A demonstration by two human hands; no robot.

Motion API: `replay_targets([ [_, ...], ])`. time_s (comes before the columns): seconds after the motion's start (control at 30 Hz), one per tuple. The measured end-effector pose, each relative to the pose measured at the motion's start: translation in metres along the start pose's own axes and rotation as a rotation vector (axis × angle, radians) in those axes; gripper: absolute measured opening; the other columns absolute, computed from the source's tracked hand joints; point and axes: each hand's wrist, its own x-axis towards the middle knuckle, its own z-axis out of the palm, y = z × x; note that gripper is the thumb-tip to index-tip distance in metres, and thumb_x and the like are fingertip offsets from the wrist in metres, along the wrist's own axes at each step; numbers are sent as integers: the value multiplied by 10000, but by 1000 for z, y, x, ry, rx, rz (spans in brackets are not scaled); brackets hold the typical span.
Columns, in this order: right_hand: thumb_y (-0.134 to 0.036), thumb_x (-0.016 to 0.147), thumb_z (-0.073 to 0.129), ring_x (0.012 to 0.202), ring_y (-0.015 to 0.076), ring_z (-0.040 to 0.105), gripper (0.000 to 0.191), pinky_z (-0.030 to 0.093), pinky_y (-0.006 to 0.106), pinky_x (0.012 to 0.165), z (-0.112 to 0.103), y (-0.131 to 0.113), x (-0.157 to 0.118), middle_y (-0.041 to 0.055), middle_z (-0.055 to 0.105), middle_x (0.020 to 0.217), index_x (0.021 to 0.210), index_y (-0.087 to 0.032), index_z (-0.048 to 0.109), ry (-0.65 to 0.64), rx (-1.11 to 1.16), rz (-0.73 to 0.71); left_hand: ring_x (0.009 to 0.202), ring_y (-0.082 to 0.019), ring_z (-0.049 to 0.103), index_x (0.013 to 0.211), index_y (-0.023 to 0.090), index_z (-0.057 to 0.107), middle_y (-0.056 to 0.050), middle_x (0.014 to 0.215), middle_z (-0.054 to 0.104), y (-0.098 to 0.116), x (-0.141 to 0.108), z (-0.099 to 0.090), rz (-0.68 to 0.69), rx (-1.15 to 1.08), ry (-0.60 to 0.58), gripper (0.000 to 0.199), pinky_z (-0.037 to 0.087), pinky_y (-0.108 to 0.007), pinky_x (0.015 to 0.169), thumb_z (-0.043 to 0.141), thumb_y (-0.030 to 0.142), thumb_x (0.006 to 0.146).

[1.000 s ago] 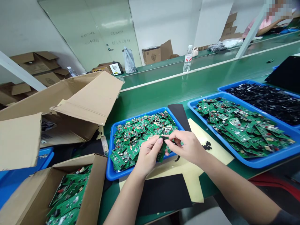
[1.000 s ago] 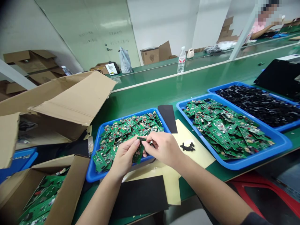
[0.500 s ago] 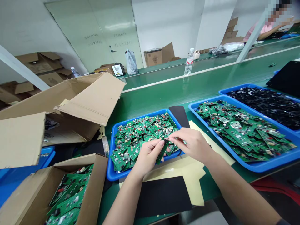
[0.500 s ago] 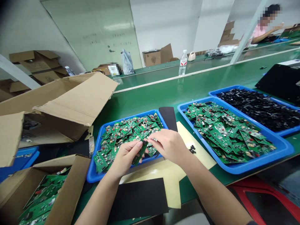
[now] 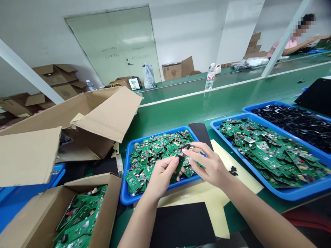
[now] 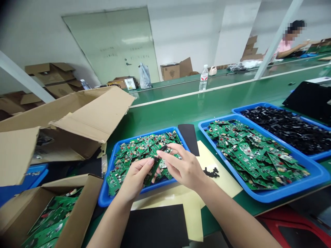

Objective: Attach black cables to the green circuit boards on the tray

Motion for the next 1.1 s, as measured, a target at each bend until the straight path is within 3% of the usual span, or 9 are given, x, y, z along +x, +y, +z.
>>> replay_targets([
  [0.2,-105,887,466,911,193,638,677,556,383,793,9,-1,-4,135,235,1455,1437,-377,181,-46,51,63,479,-89,463,628,135,581,-2,602,530,-2,-3,-3,47,57,22,430,371,-224,494,502,496,848],
  [0.3,-222,904,492,994,222,613,721,534,433,852,9,3,-7,160,247,1461,1465,-334,54,22,148,229,470,-87,455,616,138,562,3,602,518,-4,-2,-2,48,126,61,457,364,-223,487,481,523,848],
  [0.43,-394,901,511,1142,260,532,535,446,462,974,5,8,-9,138,521,1272,1383,-230,347,-24,345,441,541,-111,471,603,153,544,-2,639,499,-5,-1,0,98,166,72,474,398,-235,526,432,535,862],
  [0.53,-462,880,527,1080,254,571,453,456,430,958,2,7,-8,122,616,1131,1242,-192,499,-135,474,562,656,-140,492,626,157,579,-12,659,500,-6,-2,0,174,270,25,423,422,-259,643,414,438,896],
  [0.67,-427,860,564,970,236,608,270,513,371,841,1,3,-7,99,652,995,987,-193,606,-129,524,633,851,-176,540,975,186,672,-55,903,583,-8,-3,0,208,311,-31,245,431,-302,792,504,328,868],
  [0.73,-381,849,583,967,236,606,198,512,361,829,1,2,-6,91,656,960,911,-196,616,-71,495,617,872,-184,547,1109,203,637,-66,959,582,-8,-3,0,205,309,-13,300,445,-305,779,559,303,837],
  [0.87,-248,843,580,924,214,613,67,503,339,823,0,-1,-4,68,659,912,867,-207,628,-3,430,479,832,-181,546,1113,210,640,-60,917,579,-9,-2,1,239,362,53,328,460,-300,738,623,293,796],
  [1.1,-83,834,540,796,177,603,171,513,318,698,-2,-5,1,60,628,838,910,-201,636,52,325,132,805,-166,556,1071,216,653,-49,890,591,-15,1,0,349,421,135,298,484,-303,741,650,304,786],
])
